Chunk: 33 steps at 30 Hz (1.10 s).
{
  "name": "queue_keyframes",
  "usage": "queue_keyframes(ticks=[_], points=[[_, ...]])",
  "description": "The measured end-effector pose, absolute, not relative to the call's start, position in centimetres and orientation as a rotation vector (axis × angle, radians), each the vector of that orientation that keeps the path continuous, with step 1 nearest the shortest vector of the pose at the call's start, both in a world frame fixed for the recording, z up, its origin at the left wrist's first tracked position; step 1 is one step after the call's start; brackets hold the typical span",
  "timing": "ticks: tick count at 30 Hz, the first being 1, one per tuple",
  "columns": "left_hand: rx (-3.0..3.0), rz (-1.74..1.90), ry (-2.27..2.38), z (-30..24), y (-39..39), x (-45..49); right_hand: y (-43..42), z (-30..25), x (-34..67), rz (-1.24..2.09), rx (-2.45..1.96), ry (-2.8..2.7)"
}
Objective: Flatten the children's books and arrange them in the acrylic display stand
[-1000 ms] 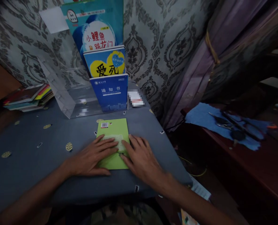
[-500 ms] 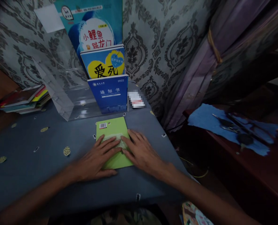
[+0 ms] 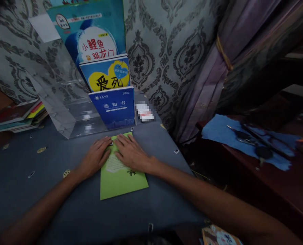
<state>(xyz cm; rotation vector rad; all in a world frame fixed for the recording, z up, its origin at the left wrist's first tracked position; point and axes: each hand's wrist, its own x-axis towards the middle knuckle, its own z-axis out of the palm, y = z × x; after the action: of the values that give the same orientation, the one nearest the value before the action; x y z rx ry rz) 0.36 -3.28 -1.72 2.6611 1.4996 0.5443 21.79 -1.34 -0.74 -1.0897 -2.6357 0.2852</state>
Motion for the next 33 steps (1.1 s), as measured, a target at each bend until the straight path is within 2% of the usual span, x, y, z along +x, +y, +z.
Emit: queue_keyframes(ticks=[5,23,28,33], points=[[2.667,0.544,1.511,-2.0,-3.5,0.4,-0.8,-0.8,23.9,0.214,-1.378,-2.522],[2.720,0.515,1.538,-2.2,-4.3,0.0,-0.9,-1.0,24.3,0.215,-1.416,-2.513],[2.698,0.318,1.461,-1.5,-6.1,-0.7,-0.9,-1.5,24.5,0.207,-1.381,-2.501],[2.740,0.125,1.183,-0.2,-9.3,-1.6,-0.8,-1.8,24.5,0.183,-1.375,-2.498]])
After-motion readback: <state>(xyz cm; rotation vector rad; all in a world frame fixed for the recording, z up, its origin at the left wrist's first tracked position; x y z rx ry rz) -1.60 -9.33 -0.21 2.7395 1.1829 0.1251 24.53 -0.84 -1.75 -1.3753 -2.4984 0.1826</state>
